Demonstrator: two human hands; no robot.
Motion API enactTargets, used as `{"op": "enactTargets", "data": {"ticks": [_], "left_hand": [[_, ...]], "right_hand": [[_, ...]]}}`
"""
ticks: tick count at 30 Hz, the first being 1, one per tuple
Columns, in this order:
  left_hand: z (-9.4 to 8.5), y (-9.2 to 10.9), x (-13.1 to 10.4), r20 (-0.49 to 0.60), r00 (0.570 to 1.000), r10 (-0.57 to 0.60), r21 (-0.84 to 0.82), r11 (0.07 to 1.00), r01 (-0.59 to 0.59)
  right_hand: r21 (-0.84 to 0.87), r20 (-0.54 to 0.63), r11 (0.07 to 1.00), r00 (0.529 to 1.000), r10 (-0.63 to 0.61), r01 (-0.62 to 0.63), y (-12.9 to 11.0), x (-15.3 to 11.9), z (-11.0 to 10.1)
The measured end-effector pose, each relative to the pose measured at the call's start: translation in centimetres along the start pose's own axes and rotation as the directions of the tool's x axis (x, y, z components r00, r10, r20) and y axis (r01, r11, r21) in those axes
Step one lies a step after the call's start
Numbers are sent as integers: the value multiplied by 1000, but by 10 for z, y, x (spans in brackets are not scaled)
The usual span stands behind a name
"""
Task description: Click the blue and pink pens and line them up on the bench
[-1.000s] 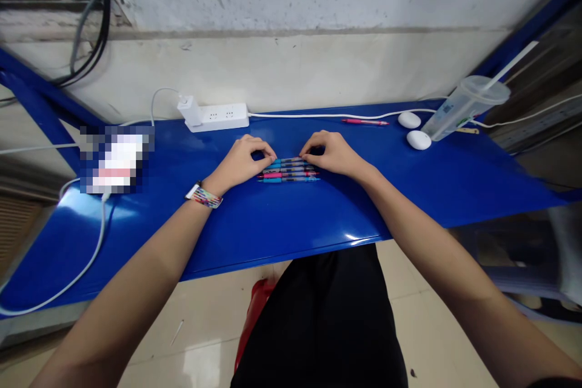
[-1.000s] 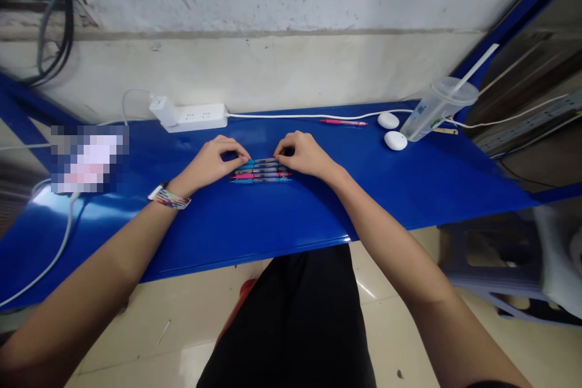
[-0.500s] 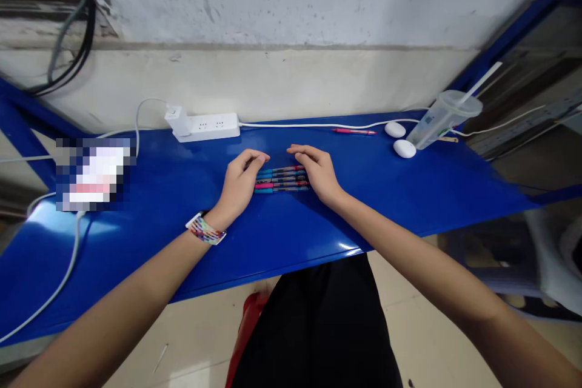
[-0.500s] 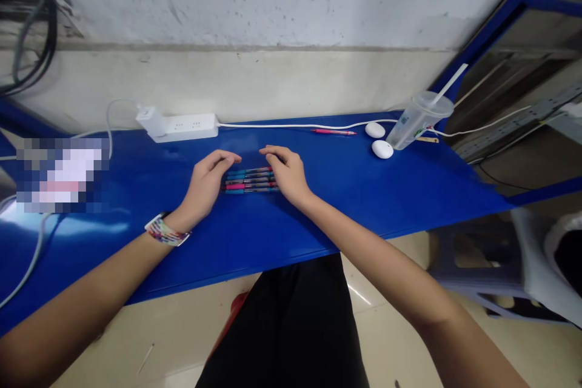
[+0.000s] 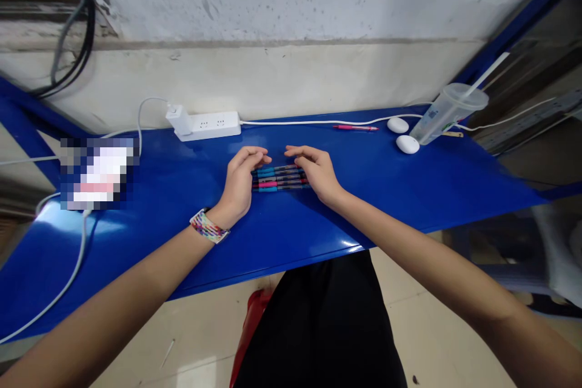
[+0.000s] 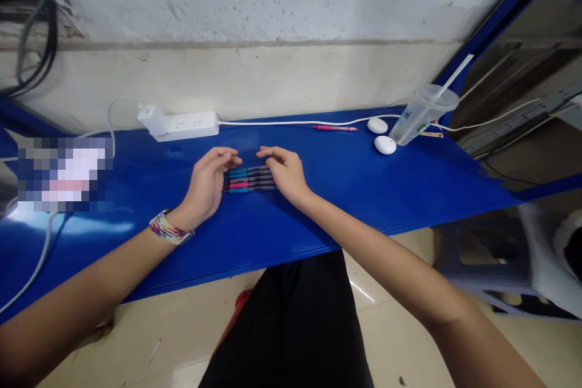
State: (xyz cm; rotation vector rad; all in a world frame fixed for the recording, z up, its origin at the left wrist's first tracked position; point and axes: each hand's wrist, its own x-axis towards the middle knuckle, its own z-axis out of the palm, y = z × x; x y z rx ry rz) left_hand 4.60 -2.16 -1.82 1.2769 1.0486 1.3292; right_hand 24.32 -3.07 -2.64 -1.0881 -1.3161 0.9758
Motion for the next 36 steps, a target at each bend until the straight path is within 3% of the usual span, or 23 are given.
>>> {"op": "enactTargets", "data": {"ticks": [6, 15, 21, 23, 25, 27, 28, 30, 32, 33, 34, 36], "left_hand": [[-1, 7, -13, 5, 1000, 9, 86, 996, -10], [-5, 12, -32, -24, 999, -25, 73, 997, 27], [-7, 13, -35, 28, 999, 43, 174, 984, -47], [-7, 17, -38, 86, 992, 94, 291, 950, -115], [-9, 22, -41, 151, 969, 195, 450, 859, -242], [-13, 27, -43, 257, 906, 337, 596, 683, -423], [-17, 28, -43, 345, 852, 393, 632, 574, -521], [-23, 31, -40, 578, 705, 412, 593, 381, -709], [-29, 32, -36, 766, 548, 336, 472, 284, -835], [-31, 32, -34, 816, 490, 307, 427, 252, -868], [-33, 32, -33, 846, 447, 289, 395, 223, -891], [-34, 32, -32, 869, 402, 288, 368, 167, -915]], "right_hand": [[-22, 6, 1000, 1000, 1, -1, -4, -6, 4], [-65, 73, 997, 997, -30, 35, -11, -29, 2], [-249, 147, 934, 963, -227, 258, -14, -36, 2], [-303, 227, 875, 921, -318, 377, -18, -39, 1], [-326, 343, 795, 848, -405, 512, -21, -44, 0], [-345, 456, 704, 766, -452, 621, -23, -49, -4], [-360, 502, 661, 734, -457, 658, -24, -52, -6], [-389, 571, 590, 688, -449, 708, -23, -57, -11], [-394, 618, 548, 654, -437, 738, -22, -60, -17], [-387, 630, 542, 643, -435, 746, -21, -62, -20], [-376, 634, 546, 638, -437, 748, -21, -63, -23], [-364, 613, 566, 648, -453, 740, -21, -64, -28]]}}
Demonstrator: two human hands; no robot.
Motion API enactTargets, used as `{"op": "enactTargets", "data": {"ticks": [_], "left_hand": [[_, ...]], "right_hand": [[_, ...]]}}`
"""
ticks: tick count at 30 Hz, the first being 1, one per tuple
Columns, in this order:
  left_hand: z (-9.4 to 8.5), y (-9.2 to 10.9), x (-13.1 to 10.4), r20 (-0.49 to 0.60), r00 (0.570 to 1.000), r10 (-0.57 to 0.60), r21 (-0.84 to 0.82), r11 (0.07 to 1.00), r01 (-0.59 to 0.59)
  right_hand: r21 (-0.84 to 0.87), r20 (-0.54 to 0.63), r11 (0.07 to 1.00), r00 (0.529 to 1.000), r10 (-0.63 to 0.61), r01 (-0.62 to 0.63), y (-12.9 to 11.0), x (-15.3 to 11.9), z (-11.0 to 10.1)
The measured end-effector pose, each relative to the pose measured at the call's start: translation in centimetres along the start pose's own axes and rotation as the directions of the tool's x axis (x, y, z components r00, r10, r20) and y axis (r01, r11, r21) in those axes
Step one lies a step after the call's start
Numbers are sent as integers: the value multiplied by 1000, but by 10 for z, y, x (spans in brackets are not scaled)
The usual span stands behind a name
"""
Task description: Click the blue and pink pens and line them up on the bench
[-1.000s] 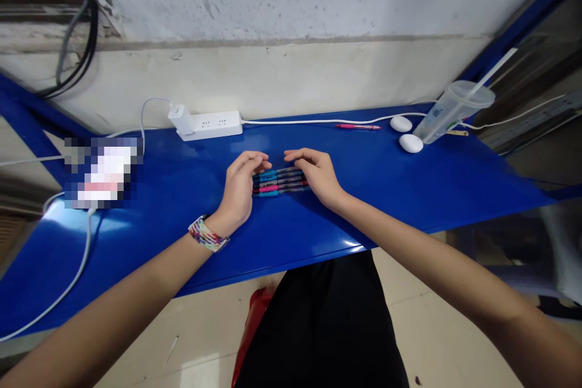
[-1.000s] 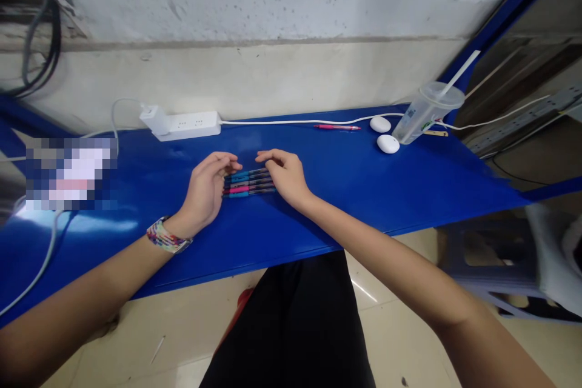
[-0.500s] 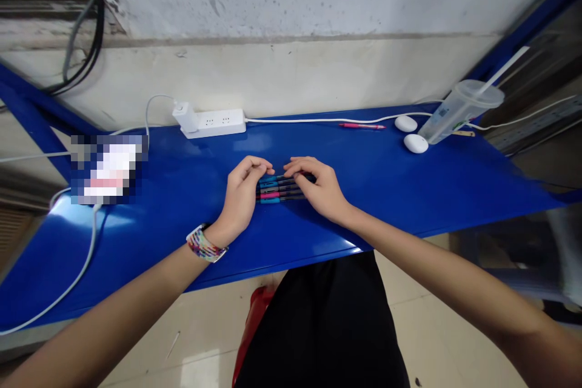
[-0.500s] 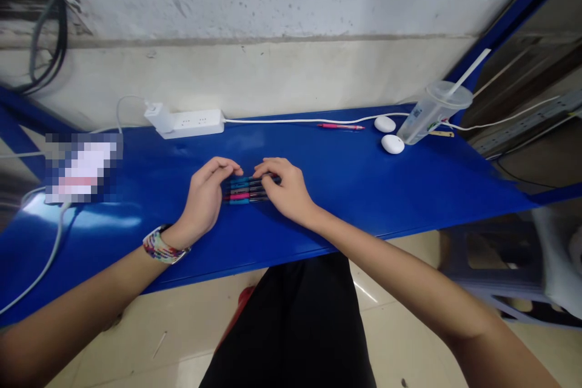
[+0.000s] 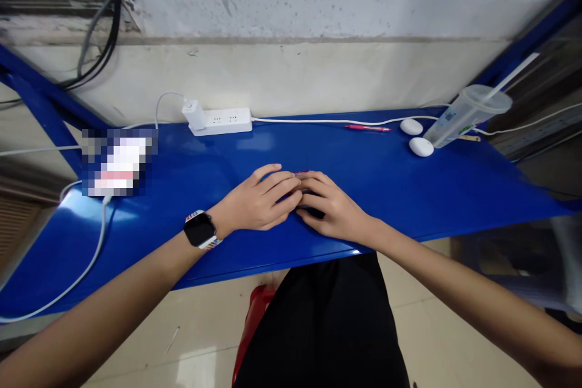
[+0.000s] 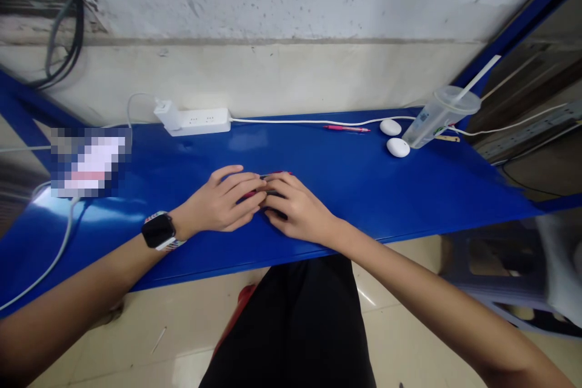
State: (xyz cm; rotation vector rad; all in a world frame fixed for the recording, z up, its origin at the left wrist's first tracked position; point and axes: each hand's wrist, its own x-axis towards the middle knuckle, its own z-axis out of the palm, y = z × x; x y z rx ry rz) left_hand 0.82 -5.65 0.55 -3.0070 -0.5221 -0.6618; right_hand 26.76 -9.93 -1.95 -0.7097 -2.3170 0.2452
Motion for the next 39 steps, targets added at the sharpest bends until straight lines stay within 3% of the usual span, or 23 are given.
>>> {"op": "enactTargets", "data": {"ticks": [3, 8, 12, 17, 21, 24, 28, 33, 39], "left_hand": [[-1, 1, 0, 11, 1000, -9, -2, 1000, 9], [-4, 3, 1, 19, 992, -123, -155, 980, 125], [-7, -3, 2, 32, 973, -230, -229, 946, 231], [-18, -23, 11, -54, 941, -335, -242, 918, 313], [-24, -44, 25, -137, 916, -377, -204, 916, 346], [-20, -59, 29, -170, 913, -371, -125, 927, 353], [-9, -71, 23, -194, 917, -349, -78, 937, 340], [3, -73, 14, -218, 926, -307, -34, 951, 308], [11, -79, 12, -271, 945, -183, 137, 964, 226]], "right_hand": [[-6, -35, 999, 999, 37, -37, 0, -2, -5], [20, -16, 997, 997, 73, -72, -2, -3, -10], [112, -93, 983, 983, 158, -147, -1, 0, -14], [223, -196, 918, 907, 373, -329, 14, 22, -22], [545, -142, 725, 806, 574, -420, 45, 49, -25], [677, -54, 595, 776, 628, -434, 68, 62, -25], [756, -11, 503, 761, 649, -419, 85, 60, -22], [766, 14, 483, 763, 646, -423, 91, 49, -16], [773, -14, 485, 753, 657, -409, 95, 51, -13]]}}
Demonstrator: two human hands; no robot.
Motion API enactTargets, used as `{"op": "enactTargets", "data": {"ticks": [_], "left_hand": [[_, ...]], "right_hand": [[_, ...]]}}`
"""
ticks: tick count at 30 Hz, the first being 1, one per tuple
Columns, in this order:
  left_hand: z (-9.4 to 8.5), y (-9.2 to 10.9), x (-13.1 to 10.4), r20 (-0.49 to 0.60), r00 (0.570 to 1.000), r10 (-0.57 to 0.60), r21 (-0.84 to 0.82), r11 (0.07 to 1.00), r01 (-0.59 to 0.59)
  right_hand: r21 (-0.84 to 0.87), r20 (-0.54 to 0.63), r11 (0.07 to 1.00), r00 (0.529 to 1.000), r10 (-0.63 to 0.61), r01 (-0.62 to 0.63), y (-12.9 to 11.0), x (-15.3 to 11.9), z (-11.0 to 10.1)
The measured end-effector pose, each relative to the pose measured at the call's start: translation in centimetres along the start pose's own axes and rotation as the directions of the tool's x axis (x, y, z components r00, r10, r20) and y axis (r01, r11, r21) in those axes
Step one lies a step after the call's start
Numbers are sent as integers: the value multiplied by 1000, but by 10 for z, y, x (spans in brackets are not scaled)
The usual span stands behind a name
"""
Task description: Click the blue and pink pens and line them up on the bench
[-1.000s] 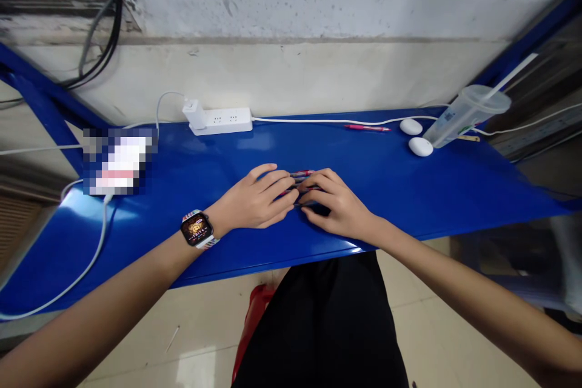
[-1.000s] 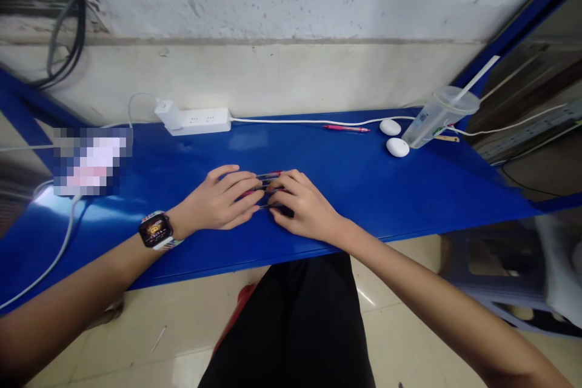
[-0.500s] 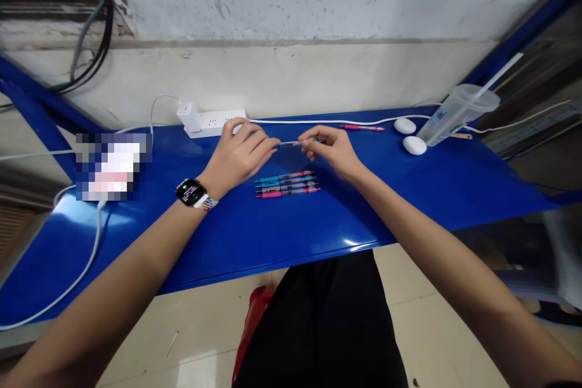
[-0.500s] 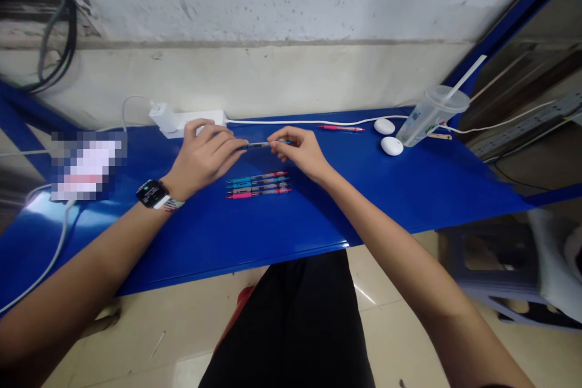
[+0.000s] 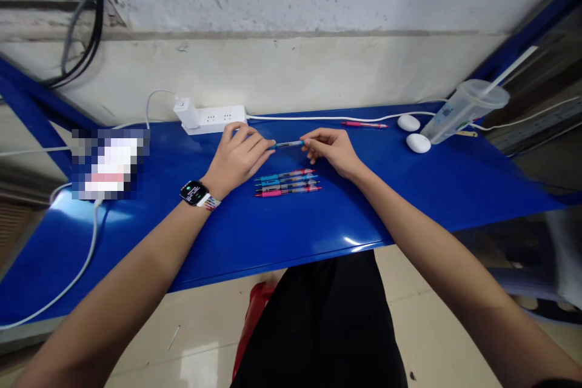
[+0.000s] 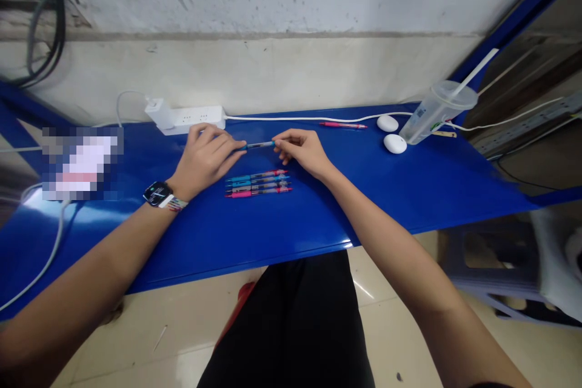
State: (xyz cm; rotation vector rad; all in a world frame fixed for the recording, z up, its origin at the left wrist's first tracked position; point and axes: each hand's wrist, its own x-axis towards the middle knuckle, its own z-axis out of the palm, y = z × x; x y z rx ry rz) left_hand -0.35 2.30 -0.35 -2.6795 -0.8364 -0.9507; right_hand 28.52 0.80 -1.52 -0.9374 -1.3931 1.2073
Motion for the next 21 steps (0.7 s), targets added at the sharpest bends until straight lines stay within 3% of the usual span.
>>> {"op": "enactTargets", "data": {"ticks": [15, 21], "left_hand": [[2, 1, 0, 35, 999, -5, -112, 994, 9], [1, 1, -1, 38, 999, -25, -53, 998, 27]], "right_hand": [[84, -43, 996, 999, -23, 26, 0, 2, 1], [100, -54, 995, 999, -1, 6, 2, 3, -1]]}}
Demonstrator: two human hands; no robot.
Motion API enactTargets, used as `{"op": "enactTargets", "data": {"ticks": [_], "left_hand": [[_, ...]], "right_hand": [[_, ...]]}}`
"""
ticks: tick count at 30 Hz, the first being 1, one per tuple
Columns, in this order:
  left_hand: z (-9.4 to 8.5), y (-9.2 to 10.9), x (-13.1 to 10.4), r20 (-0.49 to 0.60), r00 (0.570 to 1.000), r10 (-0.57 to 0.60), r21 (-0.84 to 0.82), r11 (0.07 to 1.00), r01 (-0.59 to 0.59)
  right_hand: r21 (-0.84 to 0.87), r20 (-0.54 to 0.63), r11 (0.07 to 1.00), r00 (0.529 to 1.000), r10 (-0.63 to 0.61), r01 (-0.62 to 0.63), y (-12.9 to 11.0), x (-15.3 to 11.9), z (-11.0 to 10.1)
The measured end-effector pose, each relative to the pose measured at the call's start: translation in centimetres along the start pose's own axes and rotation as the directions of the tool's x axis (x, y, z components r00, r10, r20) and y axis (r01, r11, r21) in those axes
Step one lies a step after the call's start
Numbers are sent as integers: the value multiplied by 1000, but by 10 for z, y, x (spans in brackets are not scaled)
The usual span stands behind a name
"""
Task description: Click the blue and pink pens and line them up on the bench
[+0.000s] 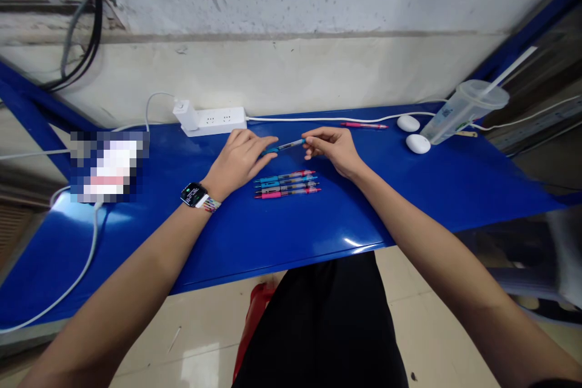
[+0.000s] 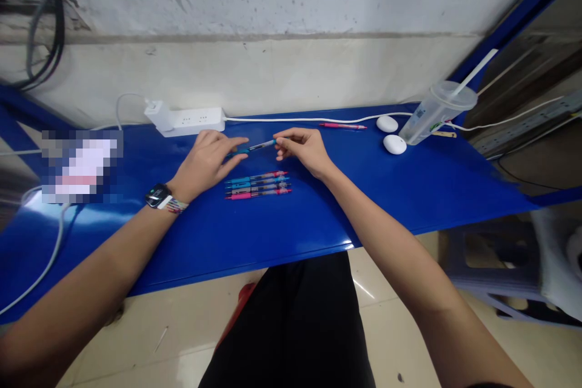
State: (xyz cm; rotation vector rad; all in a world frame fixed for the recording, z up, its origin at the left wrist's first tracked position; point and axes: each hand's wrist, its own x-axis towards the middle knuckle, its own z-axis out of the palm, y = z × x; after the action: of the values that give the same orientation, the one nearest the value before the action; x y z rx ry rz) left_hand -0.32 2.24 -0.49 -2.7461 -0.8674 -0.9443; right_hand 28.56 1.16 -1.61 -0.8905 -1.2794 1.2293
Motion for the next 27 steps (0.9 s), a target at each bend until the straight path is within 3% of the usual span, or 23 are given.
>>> {"op": "enactTargets", "data": {"ticks": [11, 16, 27], "left_hand": [[1, -3, -4, -62, 990, -126, -37, 992, 124], [0, -4, -5, -29, 993, -112, -45, 993, 110], [3, -10, -4, -82, 955, -286, -210, 942, 264]], "right_hand": [[83, -8, 996, 1000, 25, -24, 1, 0, 0], [79, -20, 996, 999, 42, -41, 1, 1, -1], [117, -9, 992, 999, 37, -36, -5, -1, 0]]}}
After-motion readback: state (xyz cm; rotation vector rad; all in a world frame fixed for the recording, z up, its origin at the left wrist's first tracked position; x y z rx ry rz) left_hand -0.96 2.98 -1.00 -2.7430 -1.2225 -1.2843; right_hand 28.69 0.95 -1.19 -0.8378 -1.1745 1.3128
